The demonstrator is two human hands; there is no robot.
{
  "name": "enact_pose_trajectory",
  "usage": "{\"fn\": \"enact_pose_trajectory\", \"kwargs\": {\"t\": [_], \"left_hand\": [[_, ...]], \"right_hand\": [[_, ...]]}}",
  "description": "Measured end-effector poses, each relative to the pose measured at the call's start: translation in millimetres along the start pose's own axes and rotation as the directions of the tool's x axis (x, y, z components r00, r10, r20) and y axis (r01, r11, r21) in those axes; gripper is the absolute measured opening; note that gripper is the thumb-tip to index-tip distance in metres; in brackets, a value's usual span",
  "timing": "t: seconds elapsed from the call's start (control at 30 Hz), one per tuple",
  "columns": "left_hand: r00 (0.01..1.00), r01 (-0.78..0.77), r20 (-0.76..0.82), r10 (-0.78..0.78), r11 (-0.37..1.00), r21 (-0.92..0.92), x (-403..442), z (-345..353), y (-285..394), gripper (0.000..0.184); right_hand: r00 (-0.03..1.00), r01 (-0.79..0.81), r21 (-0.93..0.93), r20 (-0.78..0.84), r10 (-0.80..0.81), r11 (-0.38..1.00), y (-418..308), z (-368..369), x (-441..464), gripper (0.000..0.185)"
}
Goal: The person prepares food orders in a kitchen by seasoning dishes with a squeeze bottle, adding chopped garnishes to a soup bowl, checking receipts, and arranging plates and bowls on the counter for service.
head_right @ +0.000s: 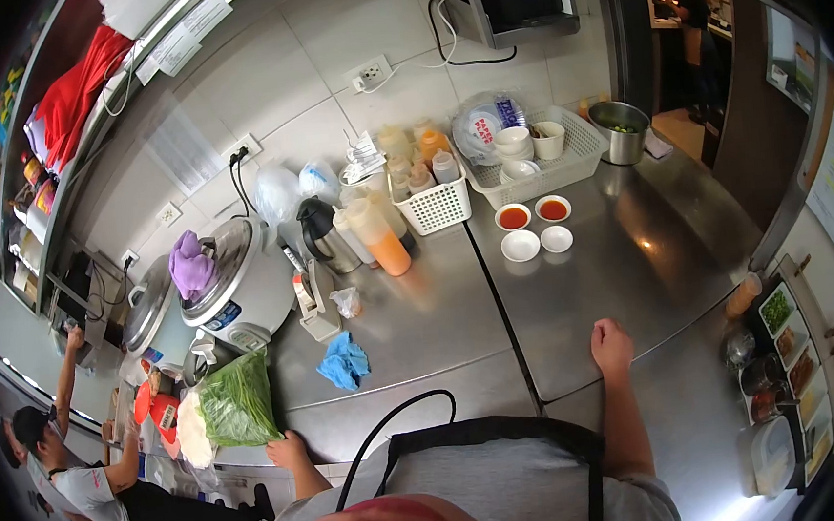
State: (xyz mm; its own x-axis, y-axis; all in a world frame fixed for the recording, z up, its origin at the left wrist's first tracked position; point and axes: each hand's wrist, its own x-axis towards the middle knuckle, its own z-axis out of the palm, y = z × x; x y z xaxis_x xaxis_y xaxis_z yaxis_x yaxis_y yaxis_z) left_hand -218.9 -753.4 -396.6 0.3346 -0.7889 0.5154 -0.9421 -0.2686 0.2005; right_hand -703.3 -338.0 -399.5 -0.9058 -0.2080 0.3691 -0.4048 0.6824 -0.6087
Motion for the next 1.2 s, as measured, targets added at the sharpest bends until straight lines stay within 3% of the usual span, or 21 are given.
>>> {"fn": "enact_pose_trajectory", "kwargs": {"t": [0.5, 1.2], "left_hand": [[0.999, 0.005, -0.044, -0.004, 1.0, 0.029, 1, 12, -3, 0.04], [1.0, 0.022, 0.018, -0.023, 0.998, 0.065, -1, 4, 1, 0.043]], "right_hand": [[1.0, -0.01, 0.012, -0.003, 0.01, 1.0, -2, -4, 0, 0.005], [0.999, 0.005, 0.05, -0.051, -0.002, 0.999, 1, 0, 1, 0.006]]}}
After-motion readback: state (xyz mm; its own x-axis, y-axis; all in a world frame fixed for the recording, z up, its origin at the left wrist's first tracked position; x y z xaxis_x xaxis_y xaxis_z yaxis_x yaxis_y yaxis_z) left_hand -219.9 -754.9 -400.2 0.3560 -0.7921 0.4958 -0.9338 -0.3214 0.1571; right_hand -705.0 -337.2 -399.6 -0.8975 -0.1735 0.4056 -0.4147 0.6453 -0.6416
